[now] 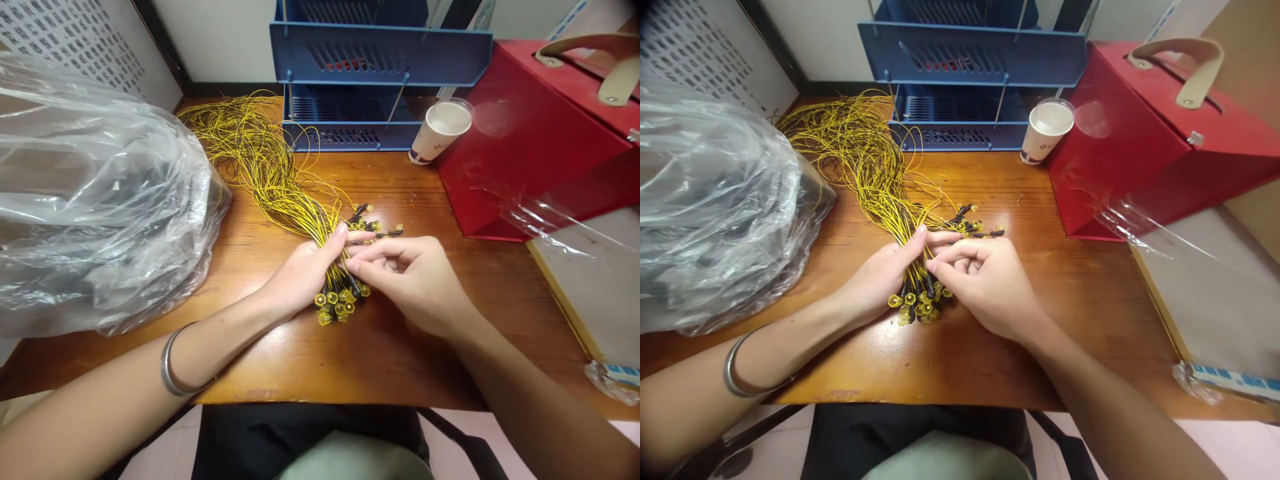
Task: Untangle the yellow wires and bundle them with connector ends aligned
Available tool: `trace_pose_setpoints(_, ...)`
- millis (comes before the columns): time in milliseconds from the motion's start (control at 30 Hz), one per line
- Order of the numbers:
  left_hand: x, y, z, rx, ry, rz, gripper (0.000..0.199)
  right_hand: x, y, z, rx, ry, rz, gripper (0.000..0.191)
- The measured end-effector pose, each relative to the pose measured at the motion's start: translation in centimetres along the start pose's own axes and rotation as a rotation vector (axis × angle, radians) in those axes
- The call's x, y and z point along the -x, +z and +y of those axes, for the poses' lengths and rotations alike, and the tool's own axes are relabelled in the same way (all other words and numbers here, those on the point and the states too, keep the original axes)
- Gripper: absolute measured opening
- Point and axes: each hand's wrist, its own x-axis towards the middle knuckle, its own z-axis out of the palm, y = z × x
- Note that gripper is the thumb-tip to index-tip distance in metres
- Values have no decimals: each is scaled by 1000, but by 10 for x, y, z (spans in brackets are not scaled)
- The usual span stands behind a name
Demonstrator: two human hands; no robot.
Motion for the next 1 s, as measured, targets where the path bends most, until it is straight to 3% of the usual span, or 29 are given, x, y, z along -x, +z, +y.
trace_pose_setpoints(100, 0, -1, -2, -2, 18, -18, 39, -1, -5, 1, 59, -75, 26, 15)
trace_pose_setpoints(233, -1, -4, -6, 120, -31, 116, 43, -11, -32, 13, 268, -105, 344, 16)
trace_pose_setpoints(400, 0, -4, -3, 187, -16, 92, 50, -19, -45, 27, 591, -176, 86, 13)
trace_pose_setpoints(633, 0, -3, -4, 148, -28, 92, 51, -18, -59, 19, 851, 75, -154, 13)
trace_pose_setpoints(767, 0, -3, -8, 132, -56, 86, 50, -19, -62, 20, 791, 82, -212, 15)
trace_pose_setpoints(867, 0, -4, -9, 97, -88, 70, 48, -18, -61, 17, 628, 118, -115, 17)
trace_pose_setpoints(1000, -2, -4, -6, 117, -106, 54, 44, -13, -47, 8, 248, 124, 25, 24)
